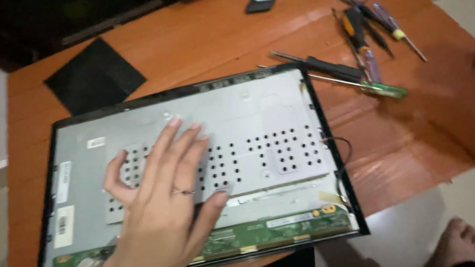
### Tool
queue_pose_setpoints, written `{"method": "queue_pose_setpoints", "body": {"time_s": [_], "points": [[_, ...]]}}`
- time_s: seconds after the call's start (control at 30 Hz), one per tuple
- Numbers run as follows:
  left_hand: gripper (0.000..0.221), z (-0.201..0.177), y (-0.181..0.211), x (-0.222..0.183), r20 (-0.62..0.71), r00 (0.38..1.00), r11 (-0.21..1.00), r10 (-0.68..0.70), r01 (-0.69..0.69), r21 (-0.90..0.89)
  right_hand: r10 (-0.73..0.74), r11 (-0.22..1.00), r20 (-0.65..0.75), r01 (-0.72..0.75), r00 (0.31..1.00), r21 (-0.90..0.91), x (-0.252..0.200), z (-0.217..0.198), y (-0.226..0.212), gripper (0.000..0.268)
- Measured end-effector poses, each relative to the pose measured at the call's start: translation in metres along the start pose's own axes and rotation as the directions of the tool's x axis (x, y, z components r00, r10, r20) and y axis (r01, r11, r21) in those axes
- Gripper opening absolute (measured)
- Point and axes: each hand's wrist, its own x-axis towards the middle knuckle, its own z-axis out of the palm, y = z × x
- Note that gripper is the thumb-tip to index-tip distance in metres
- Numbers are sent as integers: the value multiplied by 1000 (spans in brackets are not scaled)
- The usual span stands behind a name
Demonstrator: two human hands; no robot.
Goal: Performing the final disassembly steps of a computer monitor, including removing screws and lifting the internal metal shielding.
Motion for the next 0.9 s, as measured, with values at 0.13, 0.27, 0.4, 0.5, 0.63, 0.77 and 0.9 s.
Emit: {"method": "queue_pose_setpoints", "body": {"time_s": [0.13, 0.27, 0.4, 0.5, 0.63, 0.77, 0.9], "points": [[53, 0, 2, -5, -30, 999, 999, 25, -24, 47, -21, 999, 140, 26, 990, -34, -13, 41, -119, 8], [48, 1, 7, -10, -20, 992, 983, 124, -120, 139, 10, 999, 163, -16, 987, 33, -45, 76, -233, 12], [26, -1, 14, -16, -104, 924, 927, 368, -374, -37, -269, 963, 195, 266, 943, 38, -52, 92, -243, 19], [45, 7, 30, -26, 69, 862, 851, 502, -479, -215, -298, 951, 197, 309, 934, -29, -59, 100, -236, 19], [43, 28, 42, -42, 101, 871, 876, 482, -477, -66, -323, 908, 226, 368, 919, -200, -68, 101, -229, 23], [48, 23, 38, -40, 184, 830, 849, 527, -523, -73, -405, 879, 119, 422, 906, -222, -71, 106, -219, 18], [47, 28, 32, -38, 199, 808, 832, 555, -538, -135, -375, 892, 134, 396, 917, -218, -64, 100, -237, 20]]}}
